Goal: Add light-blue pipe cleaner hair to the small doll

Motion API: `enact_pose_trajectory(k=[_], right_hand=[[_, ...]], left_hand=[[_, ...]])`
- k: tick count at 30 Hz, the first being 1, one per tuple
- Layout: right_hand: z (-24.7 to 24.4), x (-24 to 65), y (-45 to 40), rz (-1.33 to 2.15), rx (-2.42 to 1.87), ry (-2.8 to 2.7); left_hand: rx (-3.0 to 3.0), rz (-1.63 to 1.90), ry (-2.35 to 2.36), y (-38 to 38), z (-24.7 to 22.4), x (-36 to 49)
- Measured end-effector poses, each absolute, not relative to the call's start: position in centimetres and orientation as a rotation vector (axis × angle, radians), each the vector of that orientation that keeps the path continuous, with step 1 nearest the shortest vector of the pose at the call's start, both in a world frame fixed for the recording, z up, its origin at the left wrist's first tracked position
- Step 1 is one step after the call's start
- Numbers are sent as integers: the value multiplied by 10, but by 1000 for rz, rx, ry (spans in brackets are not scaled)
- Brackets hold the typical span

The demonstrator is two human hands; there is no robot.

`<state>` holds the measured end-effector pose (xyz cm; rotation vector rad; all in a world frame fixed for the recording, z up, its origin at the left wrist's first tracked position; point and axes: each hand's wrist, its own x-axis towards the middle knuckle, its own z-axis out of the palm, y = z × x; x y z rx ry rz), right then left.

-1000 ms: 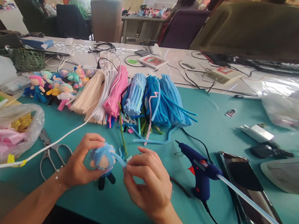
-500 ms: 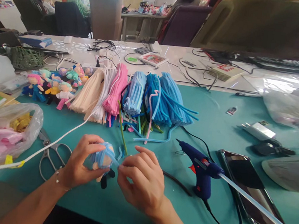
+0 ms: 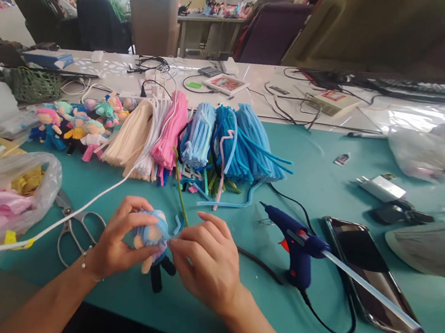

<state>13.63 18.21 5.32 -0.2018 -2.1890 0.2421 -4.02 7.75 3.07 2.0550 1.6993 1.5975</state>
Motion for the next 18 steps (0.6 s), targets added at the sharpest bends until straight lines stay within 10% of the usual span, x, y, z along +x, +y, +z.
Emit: enact_pose_trajectory(k=[18], right_hand=[[50,131,177,272,-205,-2162]], left_hand=[[1435,1669,1421,81,18,-43]])
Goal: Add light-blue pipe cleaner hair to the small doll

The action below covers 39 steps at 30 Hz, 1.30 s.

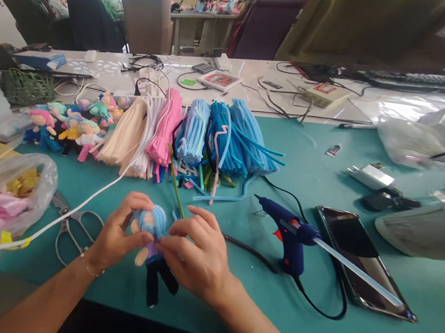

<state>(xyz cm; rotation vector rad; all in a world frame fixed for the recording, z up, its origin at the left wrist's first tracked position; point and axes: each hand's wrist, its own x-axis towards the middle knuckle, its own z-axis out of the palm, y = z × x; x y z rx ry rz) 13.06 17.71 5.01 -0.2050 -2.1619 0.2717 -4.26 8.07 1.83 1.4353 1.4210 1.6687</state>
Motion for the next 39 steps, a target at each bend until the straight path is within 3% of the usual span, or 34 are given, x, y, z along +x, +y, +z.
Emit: enact_pose_trajectory(k=[18,39], right_hand=[[45,128,171,279,-192,-2180],[41,126,169,291,-194,-2243]], left_hand=[[1451,1693,1334,77,19,-41],[1045,1712,1585,86,15,-35]])
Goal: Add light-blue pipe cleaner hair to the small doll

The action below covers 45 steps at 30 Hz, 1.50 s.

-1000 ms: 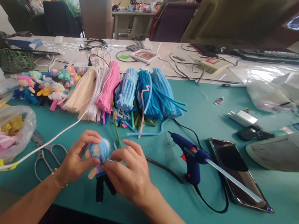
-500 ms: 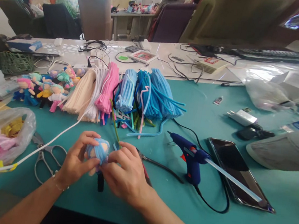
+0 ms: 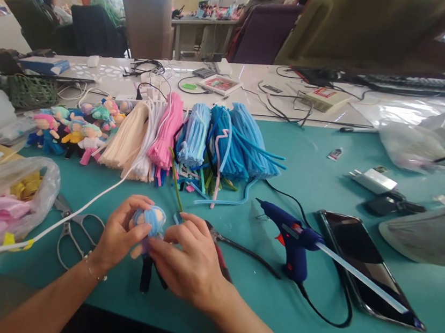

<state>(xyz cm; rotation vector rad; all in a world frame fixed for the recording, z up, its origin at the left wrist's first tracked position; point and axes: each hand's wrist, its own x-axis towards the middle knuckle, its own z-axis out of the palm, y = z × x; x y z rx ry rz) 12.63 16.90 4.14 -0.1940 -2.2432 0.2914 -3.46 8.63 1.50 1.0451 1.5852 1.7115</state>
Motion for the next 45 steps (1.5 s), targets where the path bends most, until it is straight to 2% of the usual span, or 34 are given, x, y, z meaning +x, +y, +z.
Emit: enact_pose_trajectory(k=[16,23,30,45], right_hand=[[41,124,166,98,-257,-2396],[43,126,173,332,-238,-2232],[40,123,174,413,-258,-2191],[27,122,178,544,-403,-2174]], left_hand=[[1053,1667,1630,88,15,-34],[918,1677,1603,90,12,-36],[795,1681,1529,91,12,-36],[1027,1502,1484,88,4,-39]])
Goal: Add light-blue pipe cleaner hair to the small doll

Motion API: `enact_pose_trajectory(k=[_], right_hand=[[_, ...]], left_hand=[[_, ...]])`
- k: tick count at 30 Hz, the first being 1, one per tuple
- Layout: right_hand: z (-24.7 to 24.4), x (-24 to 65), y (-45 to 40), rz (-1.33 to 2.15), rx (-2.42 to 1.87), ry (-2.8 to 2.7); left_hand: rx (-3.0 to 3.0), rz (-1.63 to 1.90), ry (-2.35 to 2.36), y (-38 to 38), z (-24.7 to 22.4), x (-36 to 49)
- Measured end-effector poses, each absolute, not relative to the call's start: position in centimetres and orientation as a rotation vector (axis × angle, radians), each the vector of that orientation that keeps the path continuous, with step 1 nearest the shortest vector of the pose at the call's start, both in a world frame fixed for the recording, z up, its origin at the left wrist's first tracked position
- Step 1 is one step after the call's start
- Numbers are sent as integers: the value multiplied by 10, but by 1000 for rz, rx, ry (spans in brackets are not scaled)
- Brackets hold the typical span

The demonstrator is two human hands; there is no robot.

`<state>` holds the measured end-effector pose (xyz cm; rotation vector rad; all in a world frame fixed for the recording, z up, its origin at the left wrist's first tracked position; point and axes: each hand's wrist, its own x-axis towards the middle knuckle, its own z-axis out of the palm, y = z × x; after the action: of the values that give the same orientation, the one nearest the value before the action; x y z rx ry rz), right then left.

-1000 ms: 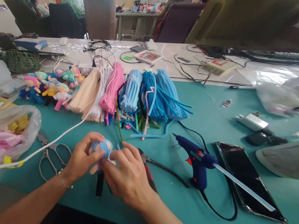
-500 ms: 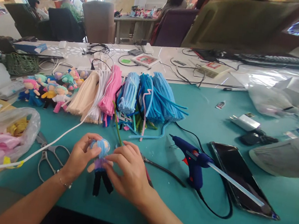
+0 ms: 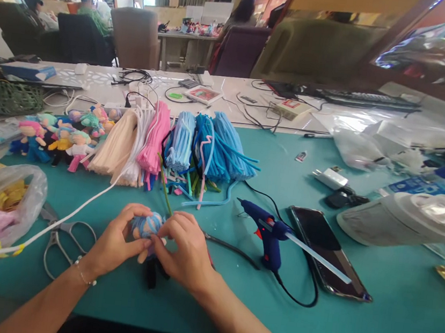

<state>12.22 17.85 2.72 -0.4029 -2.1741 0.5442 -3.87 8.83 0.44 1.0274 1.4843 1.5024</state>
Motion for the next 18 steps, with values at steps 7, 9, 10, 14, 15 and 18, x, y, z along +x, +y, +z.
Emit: enact_pose_trajectory(k=[7,9,10,14,15,18], right_hand=[[29,122,184,622,-489,-2141],[33,124,190,633,-522,-2135],[37,125,194,633,-549,-2126],[54,138,204,624,-678,-2104],[56,142,204,629,-694,-2124],[55,151,195,670,-678,-2271]], left_hand=[[1103,1494,1517,92,1,-39],[1067,1502,1544,93,0,-39],[1033,1516,1550,93,0,-40],[846,1654,1533,94,4,-44],[775,1718,1532,95,7,-45],[547,1933,1507,97,18,-46]])
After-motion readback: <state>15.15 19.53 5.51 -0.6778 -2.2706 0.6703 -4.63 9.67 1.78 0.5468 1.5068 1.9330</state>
